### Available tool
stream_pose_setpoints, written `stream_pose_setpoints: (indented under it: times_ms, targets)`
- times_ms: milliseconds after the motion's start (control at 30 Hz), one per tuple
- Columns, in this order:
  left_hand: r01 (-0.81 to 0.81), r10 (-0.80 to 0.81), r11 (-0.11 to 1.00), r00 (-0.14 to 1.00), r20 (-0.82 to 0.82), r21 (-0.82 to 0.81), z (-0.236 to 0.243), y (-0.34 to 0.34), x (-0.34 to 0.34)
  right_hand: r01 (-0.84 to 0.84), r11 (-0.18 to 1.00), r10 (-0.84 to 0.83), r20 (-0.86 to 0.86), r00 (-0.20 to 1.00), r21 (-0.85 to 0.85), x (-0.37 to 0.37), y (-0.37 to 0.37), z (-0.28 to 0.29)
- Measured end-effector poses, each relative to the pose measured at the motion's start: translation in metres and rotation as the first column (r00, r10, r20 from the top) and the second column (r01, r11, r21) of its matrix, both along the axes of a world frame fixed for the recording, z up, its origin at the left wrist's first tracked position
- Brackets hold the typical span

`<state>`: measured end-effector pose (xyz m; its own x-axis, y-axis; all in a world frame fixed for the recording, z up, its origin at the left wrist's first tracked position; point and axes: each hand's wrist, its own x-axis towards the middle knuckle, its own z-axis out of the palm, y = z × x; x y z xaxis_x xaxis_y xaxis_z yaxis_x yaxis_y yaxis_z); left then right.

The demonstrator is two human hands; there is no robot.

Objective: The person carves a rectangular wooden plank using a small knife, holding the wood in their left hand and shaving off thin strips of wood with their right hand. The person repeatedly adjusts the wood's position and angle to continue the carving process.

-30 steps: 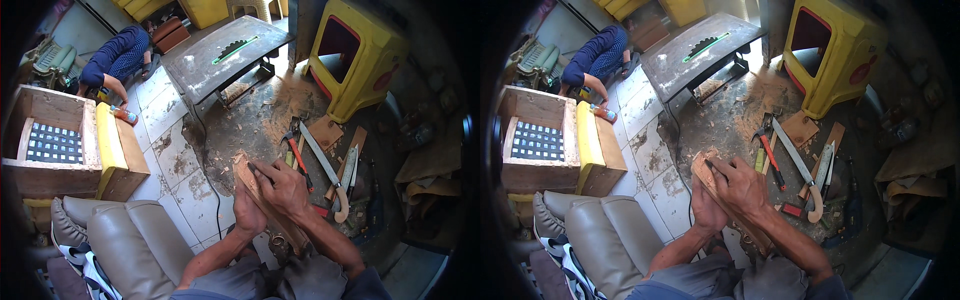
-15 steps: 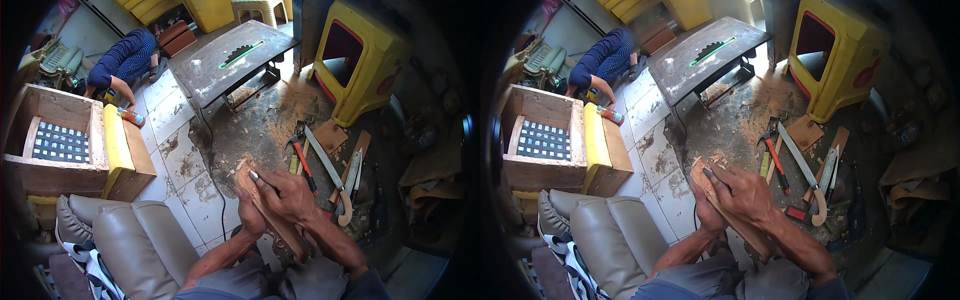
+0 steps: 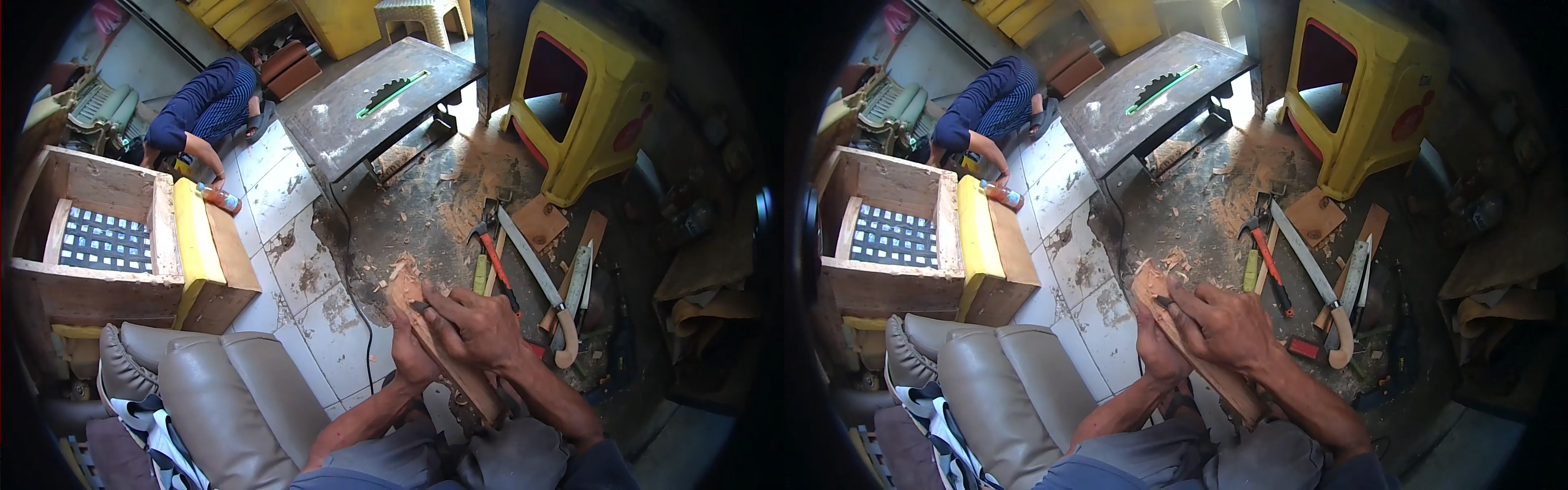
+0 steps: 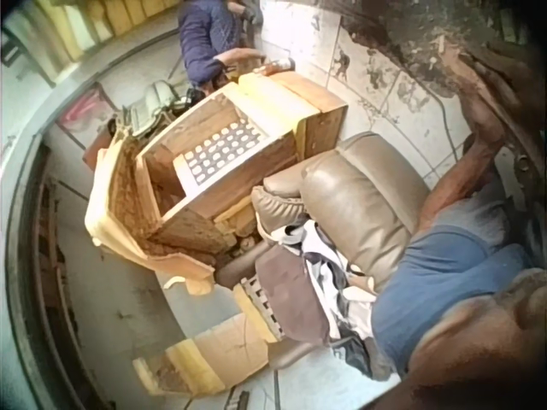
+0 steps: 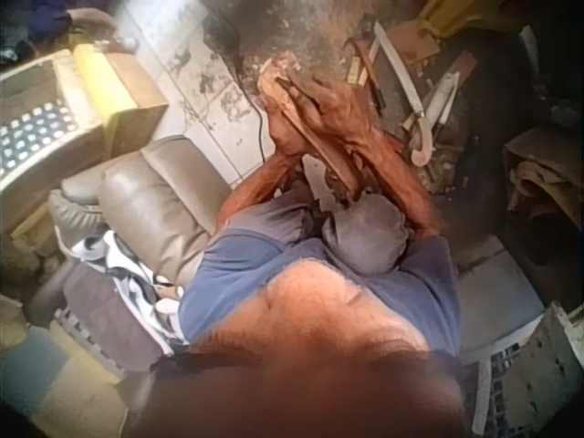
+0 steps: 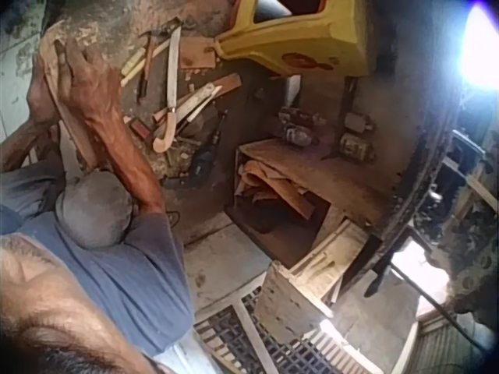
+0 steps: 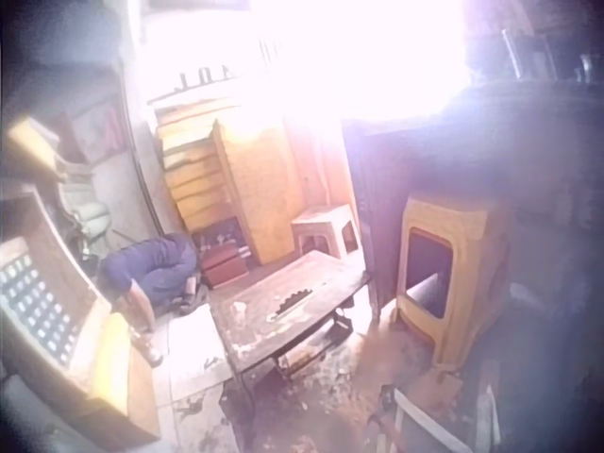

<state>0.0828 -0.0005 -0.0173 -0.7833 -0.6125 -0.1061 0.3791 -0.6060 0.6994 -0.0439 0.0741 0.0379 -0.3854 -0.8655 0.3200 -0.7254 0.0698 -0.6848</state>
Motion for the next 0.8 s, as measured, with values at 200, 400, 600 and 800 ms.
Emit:
stream_pose_setpoints:
  times_ms: [200,400,600,800]
  targets:
    - [-0.007,0.009,1.000,0.997,-0.076,0.023,0.008,0.005,-0.007,0.163,0.986,-0.157,0.131,0.979,-0.029,0.007,-0.005,-0.001]
    - [-0.122,0.122,0.992,0.992,0.007,-0.021,0.001,0.008,-0.004,0.141,0.990,-0.142,0.039,0.989,0.016,0.016,-0.002,0.005]
    - [-0.147,0.148,0.989,0.988,0.048,-0.031,0.003,0.007,0.001,0.036,0.999,-0.035,-0.090,0.995,0.010,0.015,-0.001,0.003]
    - [0.029,-0.015,0.997,0.980,-0.201,0.067,-0.003,-0.002,0.004,0.084,0.989,-0.064,0.161,0.985,-0.121,0.013,-0.003,-0.010]
